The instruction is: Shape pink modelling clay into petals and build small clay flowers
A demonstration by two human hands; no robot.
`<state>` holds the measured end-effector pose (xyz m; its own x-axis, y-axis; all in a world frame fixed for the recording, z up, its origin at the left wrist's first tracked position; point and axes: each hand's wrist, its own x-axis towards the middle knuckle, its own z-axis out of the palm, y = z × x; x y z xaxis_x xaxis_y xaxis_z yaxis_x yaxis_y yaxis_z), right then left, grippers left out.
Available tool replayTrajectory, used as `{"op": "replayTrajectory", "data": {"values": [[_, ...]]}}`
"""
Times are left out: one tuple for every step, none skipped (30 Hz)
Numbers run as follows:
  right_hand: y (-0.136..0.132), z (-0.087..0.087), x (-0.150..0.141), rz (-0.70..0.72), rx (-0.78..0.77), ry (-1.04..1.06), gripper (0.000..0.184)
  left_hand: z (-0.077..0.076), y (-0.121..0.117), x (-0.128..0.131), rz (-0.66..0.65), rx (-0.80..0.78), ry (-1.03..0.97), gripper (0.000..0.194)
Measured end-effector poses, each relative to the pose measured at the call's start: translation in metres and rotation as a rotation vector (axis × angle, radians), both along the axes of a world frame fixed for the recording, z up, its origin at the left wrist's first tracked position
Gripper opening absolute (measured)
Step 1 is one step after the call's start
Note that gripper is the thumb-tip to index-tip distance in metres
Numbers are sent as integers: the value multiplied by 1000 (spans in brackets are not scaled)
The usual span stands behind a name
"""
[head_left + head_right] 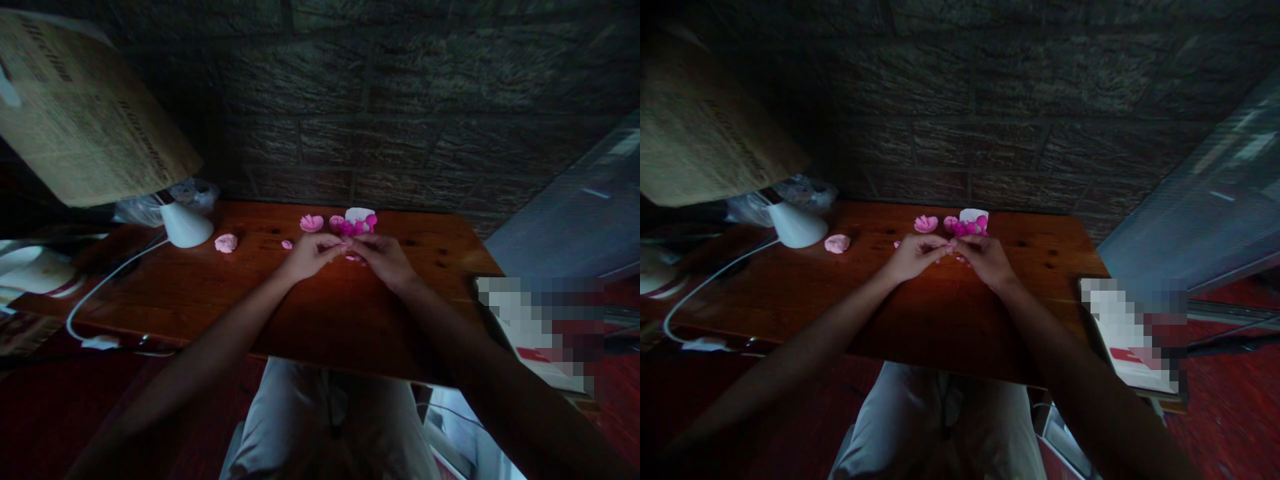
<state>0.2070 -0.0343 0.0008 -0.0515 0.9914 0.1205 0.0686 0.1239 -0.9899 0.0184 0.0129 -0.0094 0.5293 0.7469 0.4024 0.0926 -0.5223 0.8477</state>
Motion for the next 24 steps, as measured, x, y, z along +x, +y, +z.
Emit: {"op": "replayTrajectory", "data": {"values": [[0,0,0,8,4,3,44,0,0,0,-9,-3,8,20],[0,1,0,15,10,7,43,1,1,-1,-22,-12,13,21],[0,1,0,22,18,13,42,2,1,-1,-34,-26,13,23],[0,2,1,30,28,17,41,3,2,-2,-43,-39,7,25],[0,3,2,41,39,17,41,4,2,-2,-56,-51,2,26],[-1,3,3,54,52,13,40,5,2,-3,-69,-60,-4,28],[-1,4,3,69,66,4,40,6,2,-3,-81,-68,-8,30],[-1,5,4,84,80,-6,39,7,1,-3,-90,-75,-9,32],[-1,5,5,98,92,-17,39,8,1,-3,-96,-81,-8,33],[-2,6,5,107,102,-23,38,9,0,-4,-95,-88,-7,35],[-2,7,5,110,109,-21,38,9,0,-4,-91,-96,-7,35],[-2,7,4,110,115,-15,38,9,0,-4,-84,-106,-10,36],[-2,8,4,104,119,-7,38,10,-1,-4,-78,-118,-15,35],[-2,8,4,96,122,0,38,10,-1,-5,-74,-133,-19,35],[-2,8,3,88,124,4,38,10,-1,-5,-73,-150,-22,35],[-1,8,3,78,125,6,39,11,-1,-5,-73,-166,-27,35],[-1,7,4,69,124,7,39,11,-1,-5,-77,-180,-30,35],[-1,7,4,61,121,11,39,11,-1,-5,-82,-190,-32,36],[0,6,4,56,116,18,40,12,-1,-6,-87,-196,-35,36],[0,6,5,54,111,25,40,12,-1,-6,-89,-200,-37,36],[0,5,5,53,107,32,40,12,-1,-6,-88,-203,-41,35],[0,5,5,54,101,37,40,12,-1,-6,-87,-206,-44,35],[0,5,4,58,95,38,41,12,0,-6,-86,-210,-47,34],[0,5,4,62,90,38,41,11,0,-6,-86,-212,-48,34]]}}
